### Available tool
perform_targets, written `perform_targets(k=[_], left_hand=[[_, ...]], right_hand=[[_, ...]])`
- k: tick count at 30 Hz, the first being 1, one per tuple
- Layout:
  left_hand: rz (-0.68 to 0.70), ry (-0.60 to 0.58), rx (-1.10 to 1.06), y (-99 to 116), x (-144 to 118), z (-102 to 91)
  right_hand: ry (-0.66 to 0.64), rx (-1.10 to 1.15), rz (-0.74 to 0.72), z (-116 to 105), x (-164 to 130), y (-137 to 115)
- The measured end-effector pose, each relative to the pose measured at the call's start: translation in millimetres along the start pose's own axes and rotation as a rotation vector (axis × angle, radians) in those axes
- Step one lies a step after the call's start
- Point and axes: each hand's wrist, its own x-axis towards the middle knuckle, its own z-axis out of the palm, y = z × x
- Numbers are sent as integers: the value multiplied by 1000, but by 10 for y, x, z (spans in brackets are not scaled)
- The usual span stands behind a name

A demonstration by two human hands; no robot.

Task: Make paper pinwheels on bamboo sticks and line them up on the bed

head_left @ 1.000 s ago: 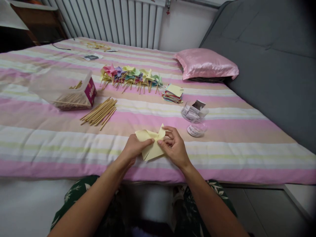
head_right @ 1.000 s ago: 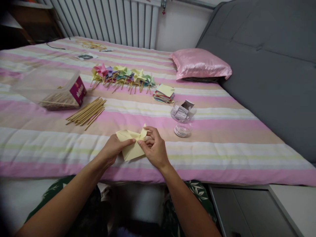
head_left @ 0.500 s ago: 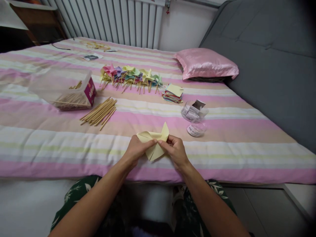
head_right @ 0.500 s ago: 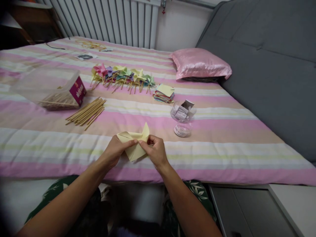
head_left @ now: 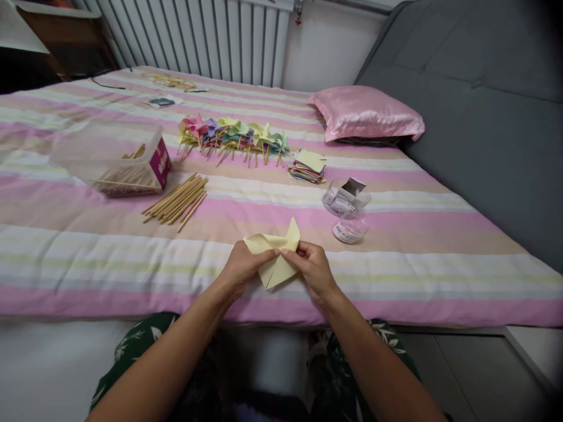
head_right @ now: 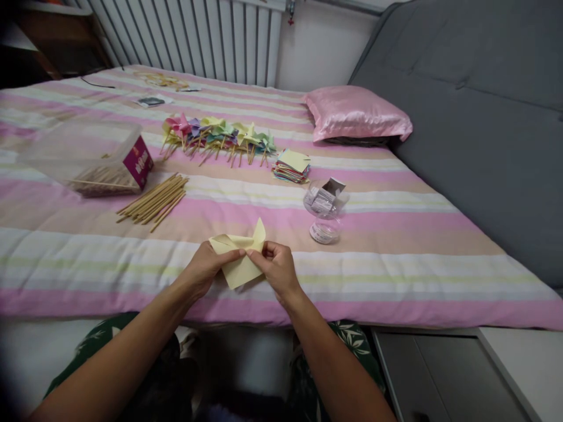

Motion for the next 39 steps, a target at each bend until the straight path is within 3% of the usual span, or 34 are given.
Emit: perform_targets(k=[7,21,24,29,32,36,39], left_hand=[[7,3,-14,-22,16,-28],[-28,10,-23,-60,32,-60],[-52,42,-43,-40,33,-60],[-49,170,-151,55,50,-75],[-28,214,-234,99,71,-103],[-22,201,-302,107,90,-142],[-36,186,-326,98,92,-157]], right_hand=[[7,4,-20,-5,-6,-23],[212,-22,-52,-15,29,-137],[281,-43,-159,-54,53,-128],[419,-266,-530,-86,-19,-145],[246,-441,-604,-60,-99,-145],[-112,-551,-502,11,-137,-88],[-150,-547,-454,57,-117,-35]])
